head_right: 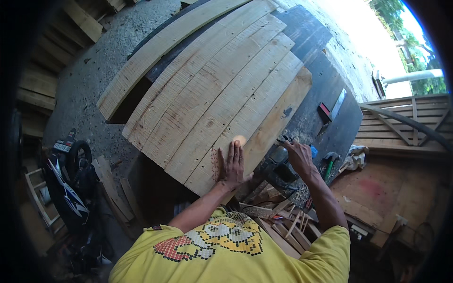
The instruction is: Measure and cut wooden planks using a jigsaw in a woodworking shop.
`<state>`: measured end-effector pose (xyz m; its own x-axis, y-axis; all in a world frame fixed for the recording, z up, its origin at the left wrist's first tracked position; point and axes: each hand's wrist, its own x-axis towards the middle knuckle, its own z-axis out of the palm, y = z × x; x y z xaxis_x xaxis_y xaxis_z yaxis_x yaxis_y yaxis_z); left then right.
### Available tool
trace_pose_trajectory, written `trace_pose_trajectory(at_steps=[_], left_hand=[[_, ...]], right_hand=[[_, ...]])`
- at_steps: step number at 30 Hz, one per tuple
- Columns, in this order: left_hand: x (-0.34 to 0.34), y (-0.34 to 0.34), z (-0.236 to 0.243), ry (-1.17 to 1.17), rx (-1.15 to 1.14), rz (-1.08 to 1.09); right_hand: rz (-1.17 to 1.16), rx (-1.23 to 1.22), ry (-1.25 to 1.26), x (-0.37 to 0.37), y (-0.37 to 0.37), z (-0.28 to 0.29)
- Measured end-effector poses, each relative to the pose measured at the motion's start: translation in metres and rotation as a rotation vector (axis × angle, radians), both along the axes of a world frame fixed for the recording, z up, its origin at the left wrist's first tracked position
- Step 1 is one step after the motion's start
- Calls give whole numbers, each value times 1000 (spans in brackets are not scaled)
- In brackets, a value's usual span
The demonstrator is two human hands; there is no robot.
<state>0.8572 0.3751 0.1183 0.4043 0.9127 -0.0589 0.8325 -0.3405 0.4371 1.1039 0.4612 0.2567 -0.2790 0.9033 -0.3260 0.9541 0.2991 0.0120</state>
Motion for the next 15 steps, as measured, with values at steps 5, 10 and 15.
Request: trace_pose_trajectory(at_steps=[5, 10, 15], left_hand=[[-4, -7, -4, -213, 60, 16], [-73, -70, -23, -453, 210, 546], [-145, -122, -31, -318, -221, 946]], right_hand=[[-277, 397, 217, 45, -24, -7], [-592, 534, 213, 100, -22, -59], [-570, 786, 286, 82, -40, -81]])
